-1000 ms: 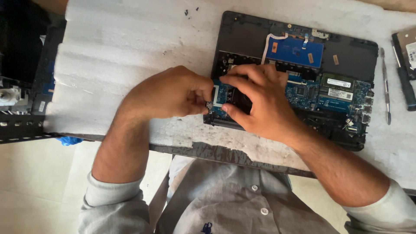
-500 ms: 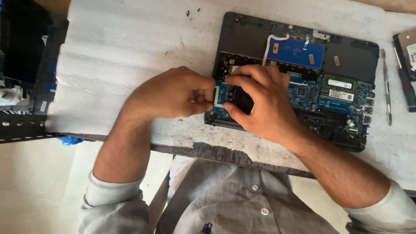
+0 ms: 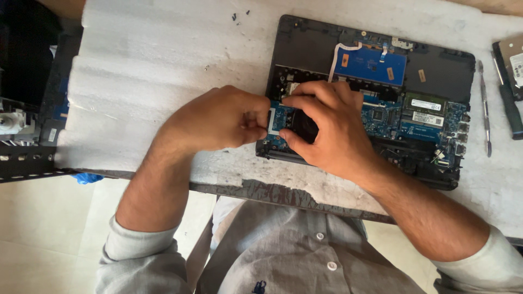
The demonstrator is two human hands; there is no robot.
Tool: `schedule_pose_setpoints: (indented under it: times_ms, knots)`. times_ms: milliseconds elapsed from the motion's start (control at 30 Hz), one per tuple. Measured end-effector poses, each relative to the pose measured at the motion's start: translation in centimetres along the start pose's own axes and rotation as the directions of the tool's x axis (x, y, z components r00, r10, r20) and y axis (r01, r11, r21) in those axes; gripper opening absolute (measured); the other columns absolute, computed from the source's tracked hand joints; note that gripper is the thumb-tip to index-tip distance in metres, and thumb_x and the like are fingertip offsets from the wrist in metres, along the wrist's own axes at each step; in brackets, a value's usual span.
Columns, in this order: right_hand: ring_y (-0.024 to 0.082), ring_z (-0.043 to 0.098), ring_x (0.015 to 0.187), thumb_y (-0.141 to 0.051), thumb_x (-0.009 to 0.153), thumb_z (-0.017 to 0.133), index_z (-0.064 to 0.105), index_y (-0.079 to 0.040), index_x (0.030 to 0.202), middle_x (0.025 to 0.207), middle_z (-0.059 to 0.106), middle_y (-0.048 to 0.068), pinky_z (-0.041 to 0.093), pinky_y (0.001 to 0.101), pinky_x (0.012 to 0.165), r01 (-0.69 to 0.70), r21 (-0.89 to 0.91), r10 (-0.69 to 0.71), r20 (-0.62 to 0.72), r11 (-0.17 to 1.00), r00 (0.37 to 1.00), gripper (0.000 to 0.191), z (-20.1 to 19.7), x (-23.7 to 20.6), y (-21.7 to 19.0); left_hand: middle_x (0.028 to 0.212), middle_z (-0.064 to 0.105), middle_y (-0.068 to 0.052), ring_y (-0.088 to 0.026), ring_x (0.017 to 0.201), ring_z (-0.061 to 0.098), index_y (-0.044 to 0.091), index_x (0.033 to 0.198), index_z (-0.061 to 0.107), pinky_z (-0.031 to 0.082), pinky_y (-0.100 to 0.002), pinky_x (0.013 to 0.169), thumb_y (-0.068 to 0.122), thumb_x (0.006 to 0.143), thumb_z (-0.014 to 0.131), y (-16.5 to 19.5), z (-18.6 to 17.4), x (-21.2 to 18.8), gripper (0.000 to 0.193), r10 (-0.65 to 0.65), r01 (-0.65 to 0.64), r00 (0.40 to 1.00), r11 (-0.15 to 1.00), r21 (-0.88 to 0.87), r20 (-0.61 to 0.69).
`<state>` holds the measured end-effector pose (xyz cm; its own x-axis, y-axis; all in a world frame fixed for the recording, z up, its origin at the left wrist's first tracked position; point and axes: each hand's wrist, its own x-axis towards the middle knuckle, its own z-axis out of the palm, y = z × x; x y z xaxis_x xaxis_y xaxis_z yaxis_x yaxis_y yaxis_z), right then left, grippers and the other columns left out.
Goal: The person works on an opened laptop lying on a foam-padded workbench, using a metal spudger to pry and disconnect components near the fan and motherboard, then uses a screwdriver to unscrew and adjust parts on the board. The person lifts and repositions a small board section and continues unscrewing components by hand and with the screwdriver.
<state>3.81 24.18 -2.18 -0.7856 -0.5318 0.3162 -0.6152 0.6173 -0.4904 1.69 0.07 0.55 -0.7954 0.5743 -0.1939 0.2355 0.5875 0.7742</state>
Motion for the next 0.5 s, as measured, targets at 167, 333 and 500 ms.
schedule_pose_setpoints:
  times_ms: [167, 333, 500]
  knots:
    - [0.025, 0.049, 0.12, -0.03, 0.08, 0.09, 0.073, -0.011, 0.118, 0.129, 0.061, 0.0, 0.032, 0.0466, 0.1, 0.007, 0.0, -0.007, 0.014, 1.0, 1.0, 0.046, -0.01, -0.01, 0.19, 0.074, 0.073, -0.002, -0.017, 0.061, 0.07, 0.015, 0.115, 0.061, 0.053, -0.035, 0.055, 0.017, 0.084, 0.08, 0.33, -0.1, -0.08, 0.036, -0.014, 0.014, 1.0, 0.999, 0.052, -0.005]
    - [0.025, 0.049, 0.12, -0.031, 0.081, 0.09, 0.074, -0.011, 0.117, 0.129, 0.06, 0.0, 0.033, 0.046, 0.101, 0.002, 0.017, -0.002, 0.02, 1.0, 1.0, 0.045, -0.06, -0.09, 0.38, 0.073, 0.072, -0.002, -0.019, 0.059, 0.07, 0.018, 0.117, 0.064, 0.052, -0.037, 0.054, 0.017, 0.083, 0.081, 0.62, 0.05, -0.06, 0.038, -0.048, 0.049, 0.999, 0.997, 0.067, -0.009]
    - [0.025, 0.05, 0.12, -0.031, 0.078, 0.091, 0.075, -0.011, 0.113, 0.13, 0.06, -0.001, 0.035, 0.0449, 0.102, -0.023, 0.018, 0.022, 0.027, 1.0, 0.999, 0.044, 0.13, 0.07, 0.47, 0.078, 0.074, -0.002, -0.018, 0.064, 0.071, 0.015, 0.11, 0.068, 0.053, -0.036, 0.057, 0.016, 0.081, 0.082, 0.73, 0.36, -0.16, 0.032, -0.037, 0.043, 0.997, 0.996, 0.075, -0.072]
